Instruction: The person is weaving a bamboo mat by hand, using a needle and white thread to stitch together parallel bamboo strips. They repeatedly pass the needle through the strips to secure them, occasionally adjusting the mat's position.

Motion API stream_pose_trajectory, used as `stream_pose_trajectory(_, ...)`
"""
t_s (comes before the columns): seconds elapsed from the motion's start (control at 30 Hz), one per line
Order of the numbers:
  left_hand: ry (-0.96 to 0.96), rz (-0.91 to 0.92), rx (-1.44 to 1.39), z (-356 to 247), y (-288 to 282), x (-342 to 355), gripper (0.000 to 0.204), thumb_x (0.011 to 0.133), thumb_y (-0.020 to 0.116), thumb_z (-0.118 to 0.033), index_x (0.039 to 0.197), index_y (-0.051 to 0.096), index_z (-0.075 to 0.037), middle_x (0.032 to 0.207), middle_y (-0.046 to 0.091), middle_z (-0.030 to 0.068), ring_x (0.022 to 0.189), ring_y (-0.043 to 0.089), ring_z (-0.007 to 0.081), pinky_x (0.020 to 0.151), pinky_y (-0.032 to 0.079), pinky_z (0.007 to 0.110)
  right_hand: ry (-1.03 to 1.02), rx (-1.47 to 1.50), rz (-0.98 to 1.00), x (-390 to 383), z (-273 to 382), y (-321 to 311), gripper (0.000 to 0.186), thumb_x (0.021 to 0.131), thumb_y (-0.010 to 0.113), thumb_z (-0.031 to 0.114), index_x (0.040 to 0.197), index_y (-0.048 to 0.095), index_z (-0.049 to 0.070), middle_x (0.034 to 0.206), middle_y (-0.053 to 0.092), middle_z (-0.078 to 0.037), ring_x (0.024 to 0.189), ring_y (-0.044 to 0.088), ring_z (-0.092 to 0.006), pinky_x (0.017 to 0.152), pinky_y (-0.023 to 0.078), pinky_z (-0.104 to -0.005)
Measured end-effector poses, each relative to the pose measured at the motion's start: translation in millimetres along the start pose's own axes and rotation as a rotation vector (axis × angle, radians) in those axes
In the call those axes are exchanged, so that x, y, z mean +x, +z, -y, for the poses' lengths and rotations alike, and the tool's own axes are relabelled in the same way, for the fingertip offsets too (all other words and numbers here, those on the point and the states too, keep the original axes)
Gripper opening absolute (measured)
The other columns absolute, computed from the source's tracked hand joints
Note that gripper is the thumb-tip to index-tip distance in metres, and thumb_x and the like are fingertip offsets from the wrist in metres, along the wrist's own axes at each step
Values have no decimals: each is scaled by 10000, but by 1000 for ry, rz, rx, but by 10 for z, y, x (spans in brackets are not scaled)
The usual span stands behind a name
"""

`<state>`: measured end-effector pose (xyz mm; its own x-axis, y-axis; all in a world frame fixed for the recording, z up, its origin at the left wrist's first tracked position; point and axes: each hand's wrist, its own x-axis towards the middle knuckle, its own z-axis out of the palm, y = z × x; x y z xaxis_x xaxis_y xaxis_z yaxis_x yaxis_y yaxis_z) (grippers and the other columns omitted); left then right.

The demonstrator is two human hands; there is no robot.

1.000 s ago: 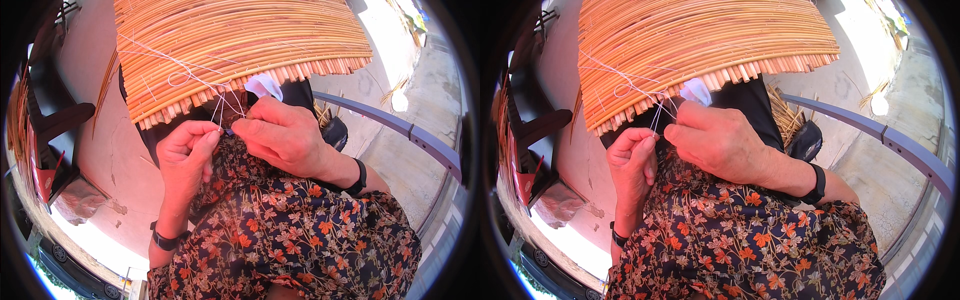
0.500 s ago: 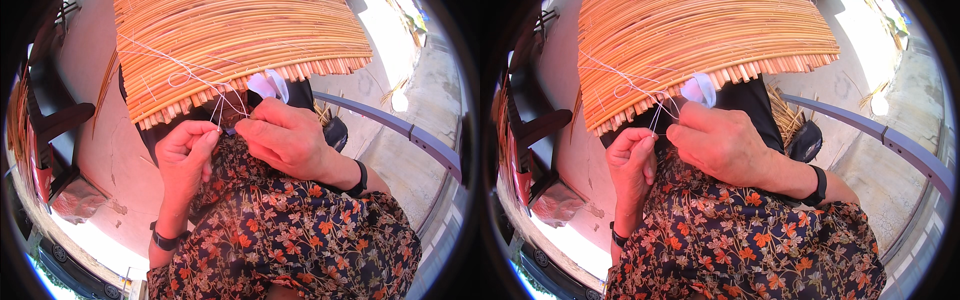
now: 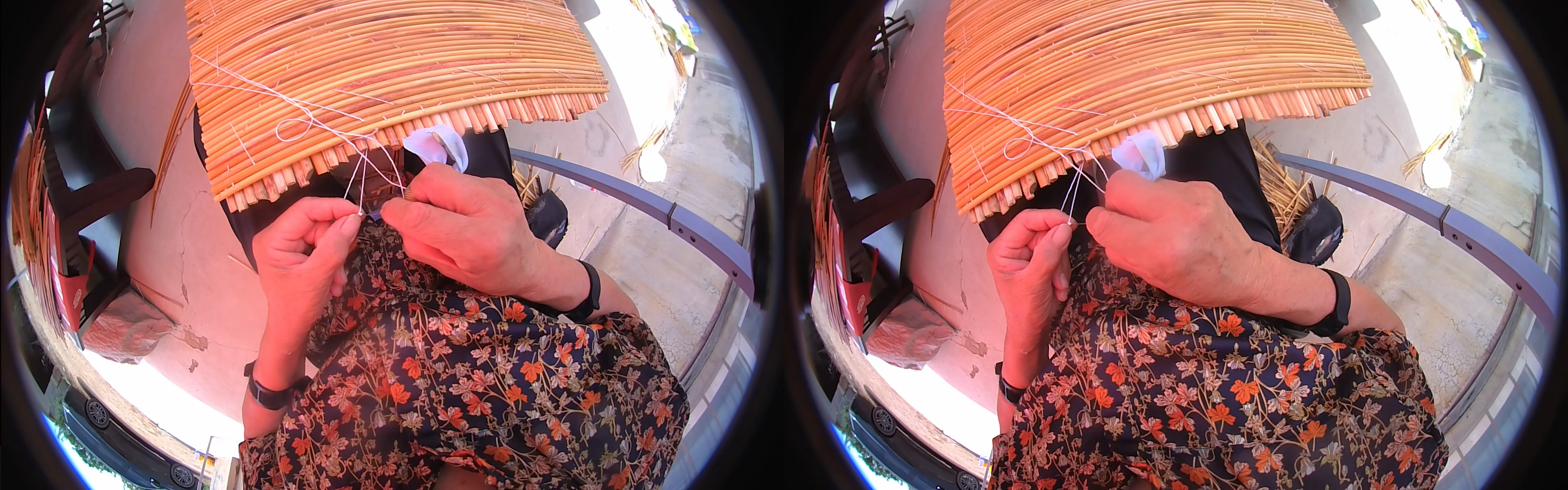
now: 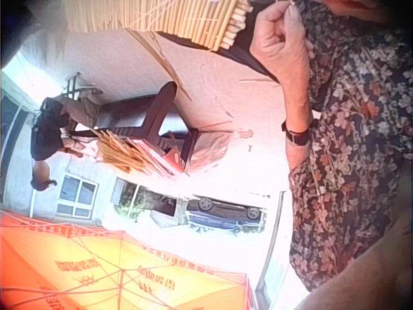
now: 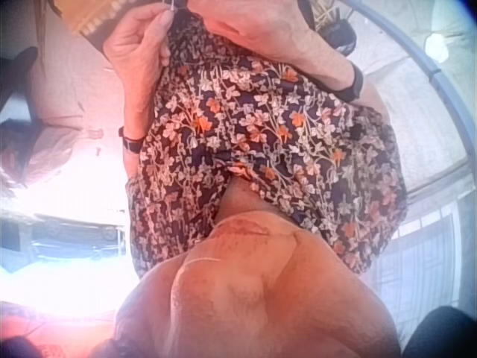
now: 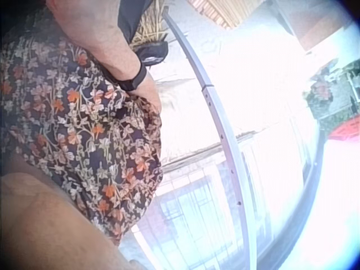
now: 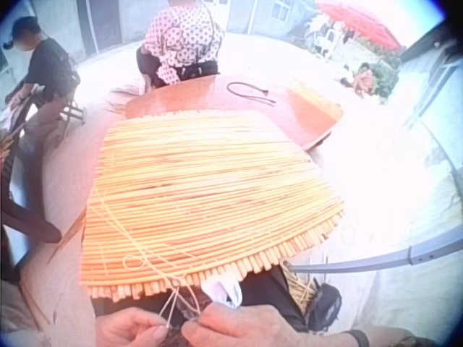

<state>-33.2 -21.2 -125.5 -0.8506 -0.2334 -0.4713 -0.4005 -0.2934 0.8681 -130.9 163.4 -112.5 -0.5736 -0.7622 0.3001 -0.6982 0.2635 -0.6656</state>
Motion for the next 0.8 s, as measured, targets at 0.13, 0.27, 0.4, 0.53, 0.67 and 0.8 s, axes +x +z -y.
stream_pose_trajectory(0.13, -7, -1, -7, 2, -7, -2, 54, 923, 674, -16, 965, 694, 12, 650, 609, -33, 453, 460, -11, 398, 318, 155, 8, 8, -9, -1, 13, -4, 160, 751, 702, 57, 877, 606, 75, 767, 472, -54, 616, 579, -228, 494, 470, -343)
stream_pose_trajectory(0.27, -16, 14, -28, 1, -1, 8, 64, 926, 671, -22, 974, 692, 15, 642, 602, -32, 443, 461, -6, 390, 317, 157, 38, 35, 0, -6, -3, -1, 227, 720, 728, 13, 926, 649, 64, 784, 522, -57, 628, 596, -235, 509, 479, -340)
stream_pose_trajectory(0.4, -63, 41, -129, 27, -6, 8, 75, 936, 662, -31, 987, 685, 19, 632, 596, -26, 426, 458, 3, 378, 316, 163, 53, 56, 10, -7, -12, -12, 310, 686, 758, -41, 975, 712, 59, 811, 603, -55, 646, 621, -222, 530, 488, -319)
stream_pose_trajectory(0.53, -71, 58, -122, 53, 25, 15, 80, 976, 602, -57, 1000, 641, 9, 509, 468, -25, 349, 366, 38, 341, 274, 184, 56, 60, 2, -1, -15, 2, 306, 685, 756, -46, 969, 712, 56, 801, 602, -59, 646, 619, -221, 531, 486, -316)
stream_pose_trajectory(0.67, -71, 54, -150, 65, 31, 21, 78, 977, 600, -55, 1002, 643, 5, 506, 466, -28, 346, 361, 38, 338, 272, 184, 62, 66, 1, -2, -17, -12, 300, 687, 755, -45, 967, 712, 56, 799, 603, -61, 647, 619, -220, 532, 486, -316)
stream_pose_trajectory(0.8, -67, 51, -167, 67, 27, 20, 76, 977, 601, -54, 1003, 645, 2, 508, 467, -29, 346, 360, 37, 337, 272, 185, 61, 66, 5, -1, -14, -13, 299, 688, 755, -43, 967, 712, 57, 803, 605, -62, 647, 619, -221, 534, 489, -317)
